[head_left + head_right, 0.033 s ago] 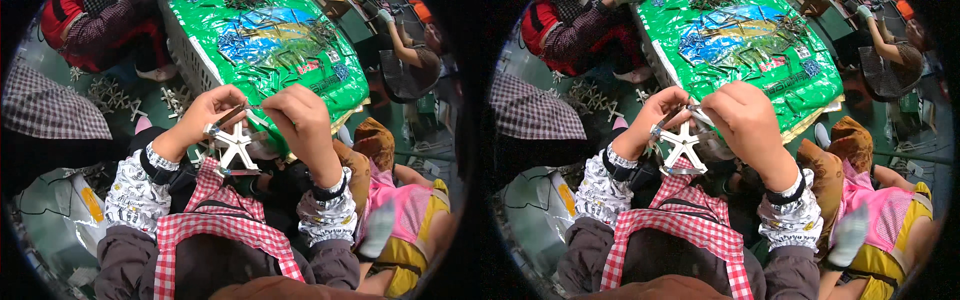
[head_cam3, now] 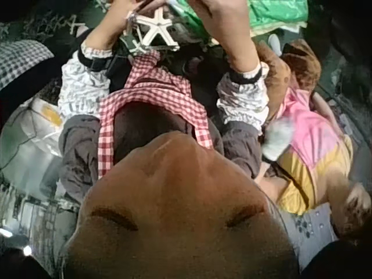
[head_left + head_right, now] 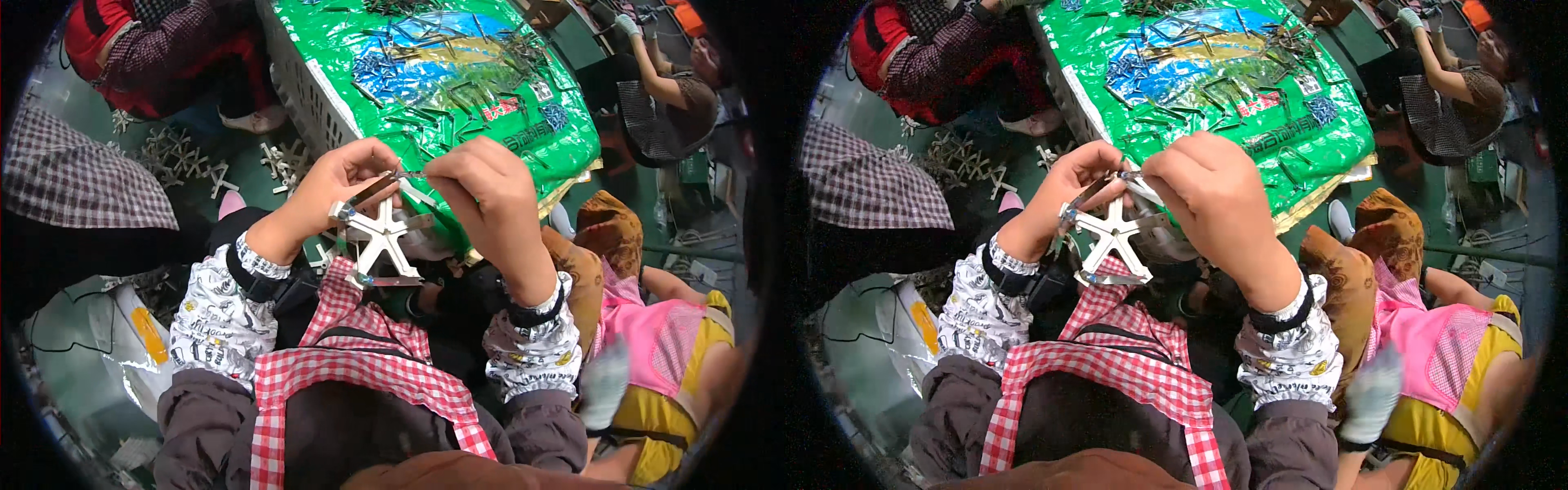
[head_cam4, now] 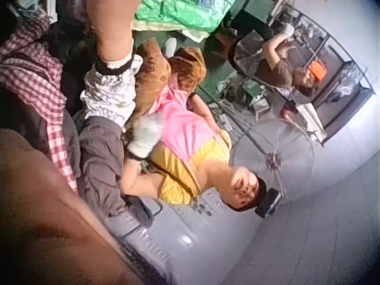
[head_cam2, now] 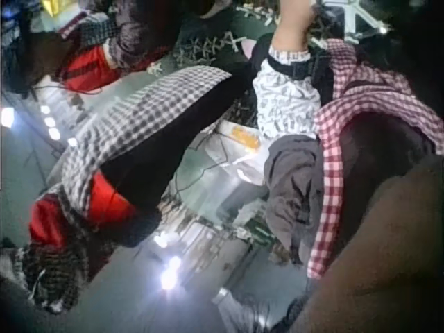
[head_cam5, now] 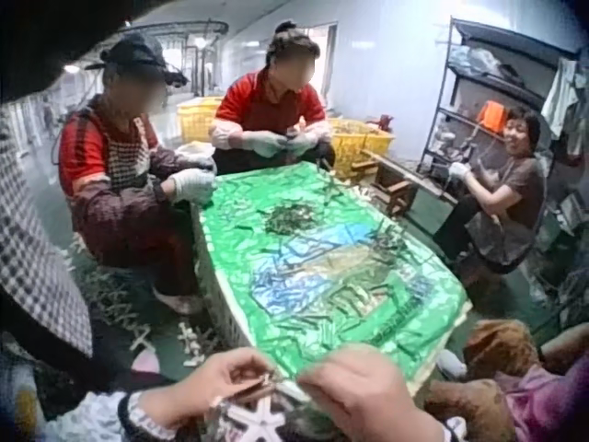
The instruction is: Assembling white star-shaped plastic components and connecting small wires at a factory workstation.
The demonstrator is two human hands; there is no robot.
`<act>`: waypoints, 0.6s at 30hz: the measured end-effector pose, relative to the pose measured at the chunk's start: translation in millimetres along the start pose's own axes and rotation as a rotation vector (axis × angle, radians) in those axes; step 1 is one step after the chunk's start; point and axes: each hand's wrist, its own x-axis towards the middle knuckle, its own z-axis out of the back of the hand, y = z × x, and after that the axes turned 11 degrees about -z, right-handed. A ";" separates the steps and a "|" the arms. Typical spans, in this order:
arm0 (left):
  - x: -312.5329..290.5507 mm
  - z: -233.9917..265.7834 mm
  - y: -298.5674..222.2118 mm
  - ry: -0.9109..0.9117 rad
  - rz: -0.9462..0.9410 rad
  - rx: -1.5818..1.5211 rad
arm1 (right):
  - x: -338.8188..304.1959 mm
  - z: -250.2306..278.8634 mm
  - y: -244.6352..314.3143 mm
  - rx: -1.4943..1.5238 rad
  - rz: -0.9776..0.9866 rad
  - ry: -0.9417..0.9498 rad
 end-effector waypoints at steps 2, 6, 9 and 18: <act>2.1 -6.9 -7.9 0.023 -0.003 0.011 | -1.3 7.3 1.3 -0.004 0.015 -0.027; 9.8 3.1 2.6 0.059 -0.026 0.118 | 2.6 6.6 -6.8 -0.153 0.050 -0.029; 7.1 2.5 2.3 0.034 -0.024 0.191 | -1.2 2.1 -13.1 -0.156 0.082 -0.006; 2.4 -8.7 -15.2 0.042 -0.004 0.314 | -11.4 -3.3 -8.1 -0.253 0.141 0.036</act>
